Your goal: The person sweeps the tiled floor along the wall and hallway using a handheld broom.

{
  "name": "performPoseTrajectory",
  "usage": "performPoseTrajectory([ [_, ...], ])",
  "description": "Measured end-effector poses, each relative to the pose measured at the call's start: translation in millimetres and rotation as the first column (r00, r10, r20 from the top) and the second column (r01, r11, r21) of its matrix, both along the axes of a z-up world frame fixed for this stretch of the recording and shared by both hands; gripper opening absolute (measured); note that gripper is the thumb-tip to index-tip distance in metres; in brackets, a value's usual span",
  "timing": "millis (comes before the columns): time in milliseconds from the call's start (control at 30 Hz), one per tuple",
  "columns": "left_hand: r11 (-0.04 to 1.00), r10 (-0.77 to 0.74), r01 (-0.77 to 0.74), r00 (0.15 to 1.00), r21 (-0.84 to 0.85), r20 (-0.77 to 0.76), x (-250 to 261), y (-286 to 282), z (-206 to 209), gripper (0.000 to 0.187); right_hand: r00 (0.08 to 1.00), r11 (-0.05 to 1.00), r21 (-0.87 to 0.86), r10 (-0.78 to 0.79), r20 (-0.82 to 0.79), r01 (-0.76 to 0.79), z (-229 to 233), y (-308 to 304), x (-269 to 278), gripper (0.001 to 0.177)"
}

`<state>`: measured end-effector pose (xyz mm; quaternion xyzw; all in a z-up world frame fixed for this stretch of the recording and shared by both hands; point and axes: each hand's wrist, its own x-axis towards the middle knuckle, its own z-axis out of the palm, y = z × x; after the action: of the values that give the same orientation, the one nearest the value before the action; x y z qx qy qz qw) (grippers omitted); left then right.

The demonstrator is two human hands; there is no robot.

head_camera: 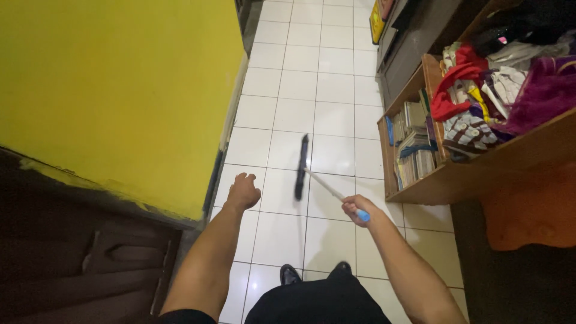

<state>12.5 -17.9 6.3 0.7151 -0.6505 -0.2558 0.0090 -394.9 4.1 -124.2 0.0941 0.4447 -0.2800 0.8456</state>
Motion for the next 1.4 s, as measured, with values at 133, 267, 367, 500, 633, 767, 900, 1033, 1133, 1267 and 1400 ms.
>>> performPoseTrajectory([
  [133,1.000,-0.010,0.010,1.000,0.006,0.002,-6.6,0.3,-3.2,0.056,0.973,0.999,-0.048,0.004,-0.231,-0.015,1.0,14.1,-27.1,0.024],
  [267,1.000,-0.005,0.006,1.000,-0.021,0.010,-11.5,0.4,-10.3,0.055,0.904,0.999,0.043,-0.010,-0.427,0.031,-1.4,39.3,-49.3,0.017],
  [367,0.999,0.007,-0.006,1.000,-0.041,0.021,-12.5,-0.5,-15.0,0.054,0.890,1.000,0.023,0.012,-0.455,-0.002,-10.7,45.3,-49.0,0.014],
  [500,0.999,0.031,-0.031,0.999,-0.035,0.021,-21.8,2.3,-13.6,0.053,0.921,0.999,0.041,0.004,-0.389,0.013,-24.2,32.3,-34.0,0.010],
  [633,0.998,0.059,-0.059,0.998,-0.001,0.015,-45.3,-10.5,-14.3,0.054,0.959,0.998,0.019,0.061,-0.278,-0.058,-24.8,6.9,-41.2,0.014],
  [767,0.998,0.053,-0.053,0.999,-0.023,-0.003,-78.9,-29.2,-21.9,0.054,0.956,0.996,0.012,0.093,-0.280,-0.093,-19.6,-7.3,-80.2,0.012],
  [900,0.998,0.056,-0.056,0.998,-0.038,-0.006,-107.1,-47.1,-22.8,0.055,0.977,0.995,0.077,0.071,-0.202,-0.057,-13.8,-24.5,-127.5,0.016],
  [1033,0.997,0.066,-0.066,0.998,-0.035,-0.013,-131.8,-57.9,-18.3,0.053,0.888,0.996,0.072,0.082,-0.452,-0.055,-16.6,-26.6,-160.2,0.015],
  [1133,0.996,0.073,-0.073,0.997,-0.043,-0.009,-146.5,-60.6,-17.5,0.053,0.830,0.996,0.059,0.083,-0.551,-0.061,-23.0,-31.7,-168.6,0.010],
  [1267,0.996,0.074,-0.074,0.997,-0.041,0.005,-158.1,-64.0,-17.7,0.053,0.903,0.996,0.092,0.039,-0.427,0.001,-32.3,-49.8,-169.2,0.016],
  [1400,0.995,0.102,-0.102,0.995,0.004,-0.008,-171.4,-72.9,-21.3,0.054,0.964,0.992,0.124,0.021,-0.265,0.012,-31.5,-62.0,-183.8,0.014],
])
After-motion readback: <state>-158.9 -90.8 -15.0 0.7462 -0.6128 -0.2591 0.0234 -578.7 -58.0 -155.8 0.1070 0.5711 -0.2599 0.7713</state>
